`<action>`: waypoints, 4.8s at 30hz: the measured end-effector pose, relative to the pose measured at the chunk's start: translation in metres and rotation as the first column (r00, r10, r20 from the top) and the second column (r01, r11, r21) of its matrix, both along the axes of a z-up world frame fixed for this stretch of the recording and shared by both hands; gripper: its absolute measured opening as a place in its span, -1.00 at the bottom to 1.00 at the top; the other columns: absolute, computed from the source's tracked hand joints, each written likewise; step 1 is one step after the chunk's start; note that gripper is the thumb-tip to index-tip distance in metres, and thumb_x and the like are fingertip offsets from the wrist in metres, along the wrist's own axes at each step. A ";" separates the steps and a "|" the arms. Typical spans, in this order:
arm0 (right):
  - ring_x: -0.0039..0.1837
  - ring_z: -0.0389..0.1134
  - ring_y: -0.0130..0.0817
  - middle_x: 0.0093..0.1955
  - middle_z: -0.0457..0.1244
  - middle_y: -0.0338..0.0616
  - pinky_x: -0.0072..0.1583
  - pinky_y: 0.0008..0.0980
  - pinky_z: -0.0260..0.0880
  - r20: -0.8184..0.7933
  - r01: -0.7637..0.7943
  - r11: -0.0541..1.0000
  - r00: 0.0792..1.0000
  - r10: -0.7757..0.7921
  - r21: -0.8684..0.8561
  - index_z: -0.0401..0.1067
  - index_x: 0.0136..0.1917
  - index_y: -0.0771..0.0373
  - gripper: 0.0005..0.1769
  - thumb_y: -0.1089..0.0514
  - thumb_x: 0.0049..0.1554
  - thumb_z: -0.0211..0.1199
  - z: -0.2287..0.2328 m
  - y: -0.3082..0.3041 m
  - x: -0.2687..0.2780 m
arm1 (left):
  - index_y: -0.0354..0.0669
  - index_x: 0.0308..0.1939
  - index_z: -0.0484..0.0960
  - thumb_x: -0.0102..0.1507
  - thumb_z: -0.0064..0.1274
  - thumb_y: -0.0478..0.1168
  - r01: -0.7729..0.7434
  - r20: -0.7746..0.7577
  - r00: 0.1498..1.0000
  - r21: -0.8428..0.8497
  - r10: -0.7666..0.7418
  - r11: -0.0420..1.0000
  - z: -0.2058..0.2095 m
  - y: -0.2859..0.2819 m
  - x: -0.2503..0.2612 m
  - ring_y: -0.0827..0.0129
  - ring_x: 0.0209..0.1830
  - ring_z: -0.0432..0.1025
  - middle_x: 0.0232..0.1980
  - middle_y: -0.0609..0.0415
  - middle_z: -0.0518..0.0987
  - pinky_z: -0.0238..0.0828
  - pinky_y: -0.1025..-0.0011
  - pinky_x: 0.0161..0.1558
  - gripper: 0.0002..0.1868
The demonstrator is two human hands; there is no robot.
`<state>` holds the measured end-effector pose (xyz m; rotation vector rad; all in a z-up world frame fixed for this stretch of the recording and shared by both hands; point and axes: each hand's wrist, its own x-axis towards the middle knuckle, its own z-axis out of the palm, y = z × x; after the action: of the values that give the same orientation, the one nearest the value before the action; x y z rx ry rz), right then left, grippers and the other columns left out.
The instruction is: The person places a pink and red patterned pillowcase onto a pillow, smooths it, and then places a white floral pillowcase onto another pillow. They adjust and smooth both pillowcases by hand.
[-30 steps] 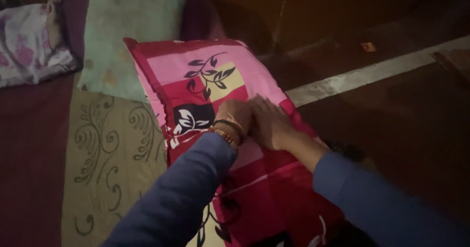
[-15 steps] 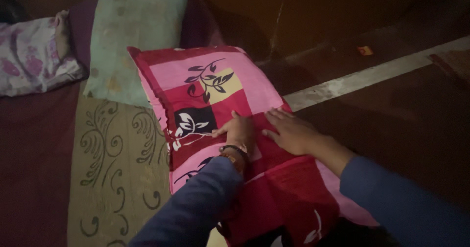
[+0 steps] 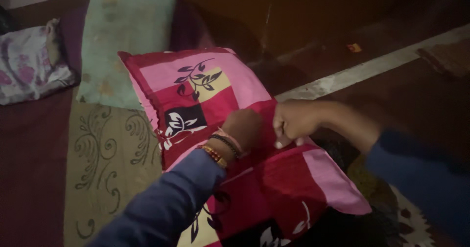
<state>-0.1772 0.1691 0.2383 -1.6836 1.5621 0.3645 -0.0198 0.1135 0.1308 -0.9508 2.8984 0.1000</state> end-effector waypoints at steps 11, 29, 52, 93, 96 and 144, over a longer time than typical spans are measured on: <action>-0.24 0.37 -0.48 -0.33 0.39 -0.37 -0.13 -0.40 0.36 -0.009 0.231 0.972 0.973 -0.231 0.051 0.55 -0.13 0.11 -0.81 0.08 -0.04 0.42 -0.027 0.029 -0.042 | -0.07 -0.27 0.78 0.04 0.30 -0.07 0.124 -0.155 0.983 0.178 -0.096 0.976 0.062 0.048 -0.052 0.06 -0.16 0.61 -0.23 -0.09 0.70 0.58 0.15 -0.13 -0.75; -0.42 0.20 -0.31 -0.45 0.26 -0.11 -0.32 -0.24 0.13 0.053 0.073 0.997 0.996 -0.075 0.024 0.46 -0.32 0.35 -0.91 0.26 -0.08 0.29 -0.014 0.045 -0.050 | -0.03 -0.27 0.79 0.04 0.33 -0.11 0.248 -0.173 0.961 0.186 -0.217 0.951 0.077 0.058 -0.040 0.05 -0.19 0.61 -0.21 -0.07 0.71 0.57 0.18 -0.13 -0.78; 0.57 0.04 -0.17 0.57 0.06 -0.03 0.52 -0.16 0.02 0.155 0.156 0.862 0.984 -0.091 -0.482 0.18 0.53 0.07 -0.40 -0.13 0.29 0.03 -0.159 0.004 -0.041 | -0.26 -0.32 0.69 0.03 0.20 -0.42 0.128 -0.520 0.836 -0.128 -0.177 0.983 0.117 0.035 -0.081 -0.08 -0.16 0.60 -0.21 -0.25 0.65 0.59 0.14 -0.13 -0.85; 0.45 0.28 -0.23 0.42 0.28 -0.07 0.42 -0.25 0.25 0.557 0.540 0.827 0.740 -0.378 -0.155 0.28 0.49 0.16 -0.15 0.25 -0.10 0.28 -0.264 -0.024 -0.104 | -0.18 -0.27 0.76 0.32 0.03 -0.03 -0.112 -0.259 0.954 0.154 0.149 0.982 0.032 -0.015 -0.055 0.02 -0.14 0.63 -0.17 -0.18 0.71 0.57 0.13 -0.09 -0.68; 0.44 0.29 -0.22 0.41 0.29 -0.05 0.40 -0.24 0.27 0.576 0.523 0.843 0.731 -0.366 -0.128 0.28 0.48 0.17 -0.12 0.29 -0.14 0.30 -0.265 -0.023 -0.098 | -0.21 -0.27 0.75 0.25 0.10 0.07 -0.093 -0.327 0.934 0.172 0.146 0.981 0.028 -0.013 -0.050 0.01 -0.14 0.61 -0.18 -0.17 0.70 0.54 0.12 -0.08 -0.61; 0.07 0.47 -0.20 0.10 0.40 0.08 0.06 -0.18 0.48 0.503 0.390 0.810 0.853 -0.139 -0.438 0.37 0.28 0.33 -0.51 0.10 0.12 0.24 -0.145 0.026 -0.042 | -0.17 -0.04 0.77 0.05 0.27 0.32 0.165 -0.144 0.983 0.459 -0.110 0.873 0.046 -0.014 -0.020 0.02 -0.03 0.62 -0.09 -0.17 0.72 0.50 0.17 0.08 -0.32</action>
<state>-0.2193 0.1953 0.0935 -1.7287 1.5888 -0.6360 -0.0396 0.0992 0.1765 -0.6640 2.8131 0.8307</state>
